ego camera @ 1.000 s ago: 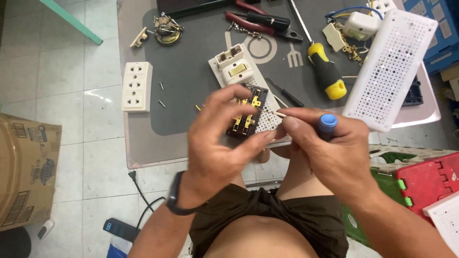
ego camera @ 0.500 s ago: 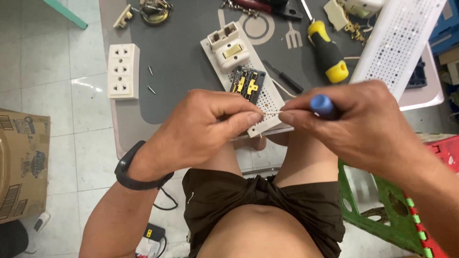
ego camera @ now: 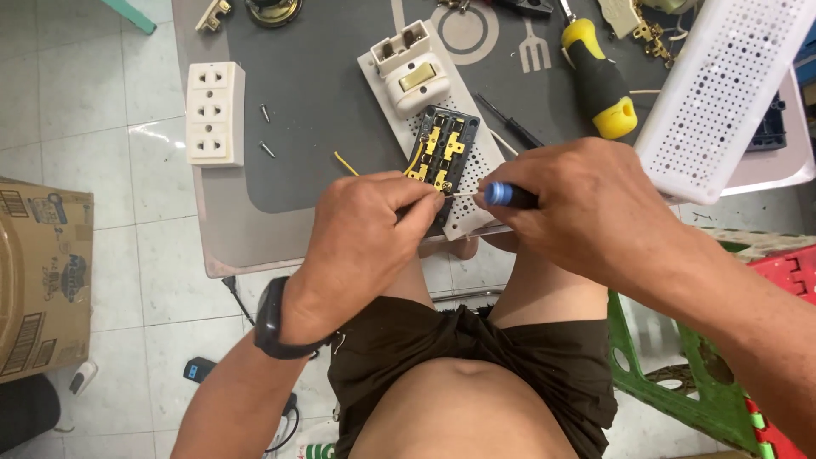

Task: The person uses a screwdriver to tighten screws on the internal metal contacts of a disassembled electrical outlet. They then connect a yellow wire to a terminal and secure it with the screwdriver.

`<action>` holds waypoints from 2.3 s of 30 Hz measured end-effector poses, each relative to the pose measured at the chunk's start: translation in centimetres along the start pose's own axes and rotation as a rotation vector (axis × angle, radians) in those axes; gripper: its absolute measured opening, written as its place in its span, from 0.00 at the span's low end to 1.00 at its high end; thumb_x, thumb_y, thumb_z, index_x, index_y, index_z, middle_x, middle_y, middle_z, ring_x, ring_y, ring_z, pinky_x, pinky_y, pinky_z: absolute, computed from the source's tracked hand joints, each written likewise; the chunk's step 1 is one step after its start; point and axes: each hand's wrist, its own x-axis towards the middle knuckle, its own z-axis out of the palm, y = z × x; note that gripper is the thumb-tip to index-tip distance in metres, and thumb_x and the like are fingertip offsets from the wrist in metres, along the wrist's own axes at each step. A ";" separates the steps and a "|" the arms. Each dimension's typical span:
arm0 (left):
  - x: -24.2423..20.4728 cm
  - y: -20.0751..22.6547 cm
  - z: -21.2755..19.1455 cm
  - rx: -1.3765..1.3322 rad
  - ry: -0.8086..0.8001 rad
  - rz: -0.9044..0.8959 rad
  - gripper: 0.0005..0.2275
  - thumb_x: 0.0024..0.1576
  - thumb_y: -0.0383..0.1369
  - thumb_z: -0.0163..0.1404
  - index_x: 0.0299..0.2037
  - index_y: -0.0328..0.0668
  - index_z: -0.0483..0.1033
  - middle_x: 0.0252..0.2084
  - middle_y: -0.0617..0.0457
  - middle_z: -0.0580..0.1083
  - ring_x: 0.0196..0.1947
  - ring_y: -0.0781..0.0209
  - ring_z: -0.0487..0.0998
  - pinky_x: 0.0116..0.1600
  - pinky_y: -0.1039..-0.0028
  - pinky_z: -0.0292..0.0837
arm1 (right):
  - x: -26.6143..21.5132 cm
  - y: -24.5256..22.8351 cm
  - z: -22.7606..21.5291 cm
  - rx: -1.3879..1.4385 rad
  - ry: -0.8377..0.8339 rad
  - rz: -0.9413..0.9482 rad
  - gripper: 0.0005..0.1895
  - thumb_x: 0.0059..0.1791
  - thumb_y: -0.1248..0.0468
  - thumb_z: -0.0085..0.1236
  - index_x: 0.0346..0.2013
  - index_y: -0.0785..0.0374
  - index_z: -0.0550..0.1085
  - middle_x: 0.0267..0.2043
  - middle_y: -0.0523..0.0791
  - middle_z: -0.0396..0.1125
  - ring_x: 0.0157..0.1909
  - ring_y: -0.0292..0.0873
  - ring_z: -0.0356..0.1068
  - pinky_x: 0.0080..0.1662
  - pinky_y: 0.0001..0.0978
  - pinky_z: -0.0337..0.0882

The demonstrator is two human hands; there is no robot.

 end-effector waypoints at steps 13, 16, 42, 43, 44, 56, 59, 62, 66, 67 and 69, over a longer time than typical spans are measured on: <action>0.1 -2.3 0.9 0.505 0.194 0.482 0.10 0.59 0.24 0.53 0.26 0.42 0.68 0.26 0.55 0.61 0.27 0.56 0.61 0.24 0.68 0.62 | 0.3 -0.2 1.1 -0.034 -0.149 0.253 0.11 0.46 0.63 0.54 0.17 0.51 0.73 0.08 0.37 0.60 0.15 0.36 0.58 0.24 0.33 0.61; 0.7 -2.0 0.0 0.435 0.107 0.555 0.06 0.54 0.19 0.53 0.26 0.35 0.72 0.53 0.41 0.70 0.53 0.42 0.69 0.45 0.59 0.71 | 0.1 0.2 1.7 -0.039 -0.072 0.204 0.09 0.43 0.65 0.51 0.18 0.51 0.74 0.09 0.41 0.61 0.15 0.43 0.59 0.24 0.40 0.57; 5.3 -2.0 -3.0 0.678 -0.367 0.907 0.08 0.59 0.18 0.44 0.31 0.40 0.67 0.32 0.51 0.63 0.21 0.61 0.64 0.30 0.69 0.70 | -0.4 0.9 2.3 0.183 0.015 0.231 0.06 0.48 0.68 0.55 0.26 0.59 0.76 0.19 0.45 0.70 0.16 0.39 0.67 0.21 0.31 0.67; 5.6 -1.8 -3.2 0.674 -0.481 0.841 0.07 0.60 0.18 0.43 0.32 0.39 0.68 0.33 0.51 0.63 0.21 0.63 0.64 0.31 0.70 0.73 | -0.9 0.8 2.6 0.212 0.028 0.223 0.06 0.50 0.69 0.54 0.35 0.62 0.79 0.25 0.48 0.75 0.16 0.39 0.73 0.17 0.25 0.75; 6.1 -1.6 -3.3 0.673 -0.484 0.841 0.07 0.60 0.18 0.43 0.32 0.39 0.68 0.33 0.51 0.63 0.21 0.63 0.64 0.31 0.70 0.73 | -1.6 0.5 3.4 0.215 0.028 0.225 0.06 0.50 0.69 0.54 0.35 0.62 0.79 0.25 0.48 0.75 0.16 0.39 0.73 0.17 0.25 0.75; 7.3 -0.7 -2.4 0.415 -0.630 0.547 0.08 0.60 0.36 0.53 0.30 0.45 0.75 0.29 0.57 0.65 0.18 0.56 0.69 0.23 0.62 0.70 | -3.3 -2.5 7.8 0.352 0.453 0.238 0.14 0.44 0.69 0.57 0.14 0.60 0.67 0.09 0.40 0.55 0.12 0.35 0.50 0.18 0.31 0.53; 5.3 -1.2 -2.5 0.309 -0.520 0.516 0.09 0.57 0.30 0.53 0.46 0.40 0.74 0.37 0.52 0.70 0.23 0.58 0.72 0.27 0.69 0.75 | -3.0 -2.8 7.5 0.418 0.436 0.284 0.16 0.42 0.67 0.60 0.13 0.59 0.66 0.10 0.40 0.49 0.15 0.35 0.44 0.20 0.30 0.50; 3.3 -1.8 -1.9 0.232 -0.290 0.603 0.12 0.54 0.23 0.57 0.47 0.31 0.74 0.45 0.42 0.73 0.33 0.55 0.78 0.37 0.78 0.81 | -2.6 -2.7 7.0 0.605 0.323 0.433 0.20 0.43 0.66 0.57 0.09 0.59 0.62 0.11 0.37 0.46 0.17 0.31 0.44 0.21 0.27 0.47; 1.3 -1.8 -0.8 0.358 -0.056 0.598 0.12 0.57 0.25 0.56 0.50 0.37 0.72 0.51 0.40 0.71 0.43 0.47 0.78 0.47 0.66 0.78 | -2.3 -2.2 6.5 0.654 0.252 0.487 0.21 0.44 0.65 0.56 0.07 0.57 0.64 0.08 0.35 0.49 0.15 0.30 0.46 0.19 0.25 0.48; 0.9 -1.8 -0.5 0.452 0.001 0.601 0.12 0.58 0.26 0.56 0.51 0.41 0.72 0.53 0.43 0.71 0.44 0.48 0.77 0.44 0.64 0.74 | -2.2 -2.1 6.4 0.662 0.223 0.504 0.21 0.44 0.65 0.55 0.07 0.57 0.63 0.08 0.35 0.49 0.15 0.30 0.46 0.19 0.25 0.48; 0.6 -1.8 0.1 0.469 0.015 0.581 0.12 0.58 0.25 0.54 0.51 0.41 0.71 0.54 0.44 0.70 0.45 0.49 0.77 0.43 0.65 0.72 | -2.1 -2.2 6.4 0.641 0.222 0.521 0.21 0.43 0.65 0.55 0.07 0.57 0.60 0.09 0.35 0.47 0.16 0.30 0.45 0.20 0.26 0.47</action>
